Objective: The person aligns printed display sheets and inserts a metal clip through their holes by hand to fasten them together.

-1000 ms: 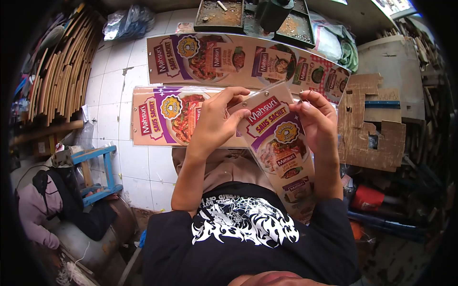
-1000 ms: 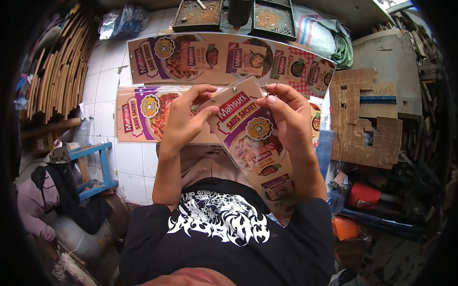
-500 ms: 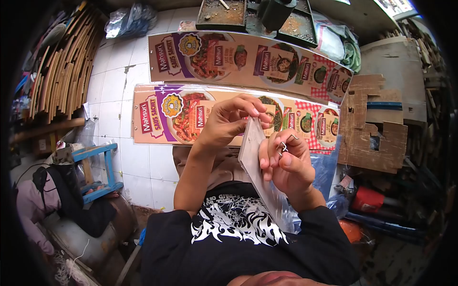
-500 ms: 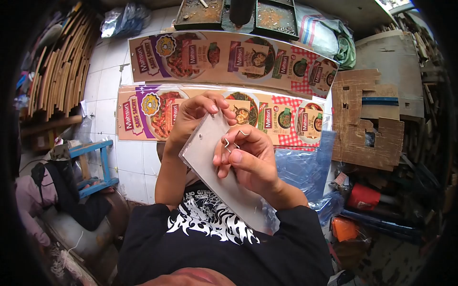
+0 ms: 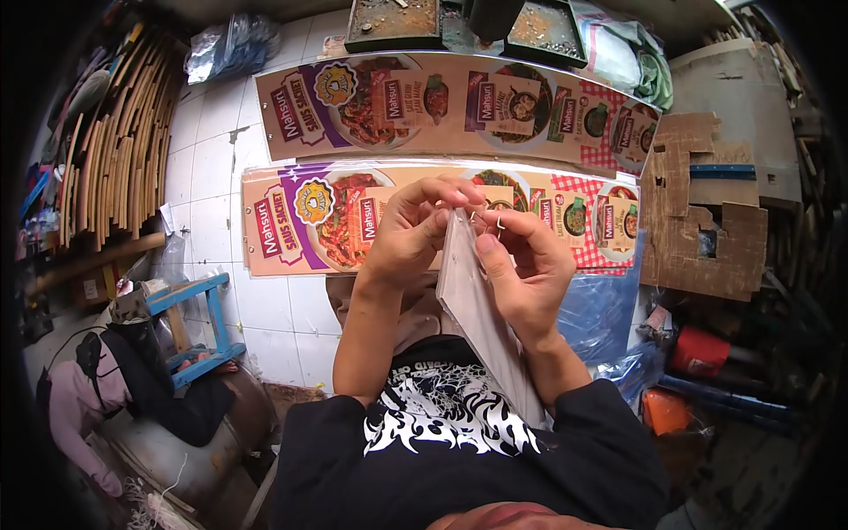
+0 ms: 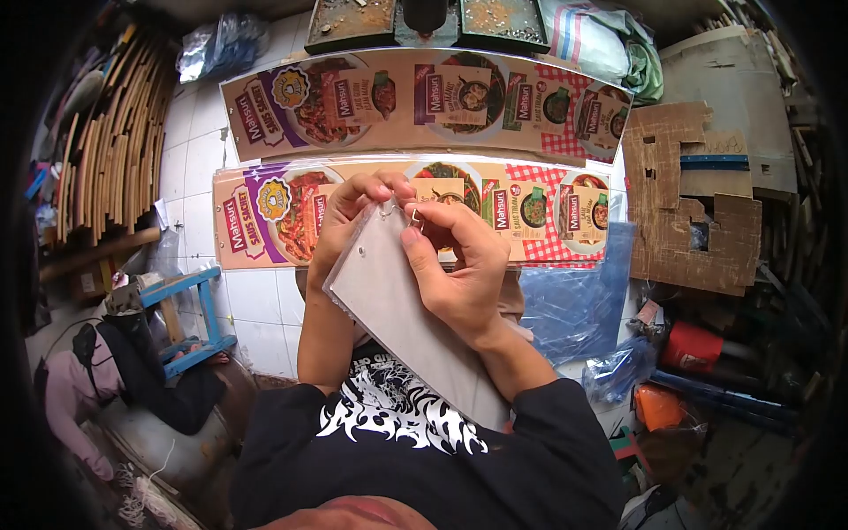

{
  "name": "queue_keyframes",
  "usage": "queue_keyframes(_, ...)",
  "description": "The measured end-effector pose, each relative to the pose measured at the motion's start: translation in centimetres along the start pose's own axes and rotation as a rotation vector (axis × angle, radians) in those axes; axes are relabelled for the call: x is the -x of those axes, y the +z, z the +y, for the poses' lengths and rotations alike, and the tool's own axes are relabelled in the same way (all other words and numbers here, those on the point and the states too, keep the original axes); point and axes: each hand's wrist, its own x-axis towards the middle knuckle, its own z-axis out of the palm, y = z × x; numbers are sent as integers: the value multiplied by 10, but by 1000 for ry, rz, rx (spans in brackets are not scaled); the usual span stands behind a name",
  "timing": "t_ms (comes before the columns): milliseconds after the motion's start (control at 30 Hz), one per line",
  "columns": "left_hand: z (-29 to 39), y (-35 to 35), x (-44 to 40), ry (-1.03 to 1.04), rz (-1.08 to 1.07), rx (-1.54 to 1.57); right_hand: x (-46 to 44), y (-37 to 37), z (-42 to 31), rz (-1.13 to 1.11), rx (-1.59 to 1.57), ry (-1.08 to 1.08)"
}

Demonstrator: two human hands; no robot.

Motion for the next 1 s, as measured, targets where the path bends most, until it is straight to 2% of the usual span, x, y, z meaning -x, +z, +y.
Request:
queue_keyframes(100, 0, 2, 0, 45, 11, -44, -2, 5, 2, 20, 36, -30)
queue_keyframes(533, 4, 0, -1, 16, 13, -43, -8, 7, 3, 26, 220, -173)
queue_keyframes(1000, 4, 0, -2, 18, -49, 26, 0, 7, 5, 74, 296, -207)
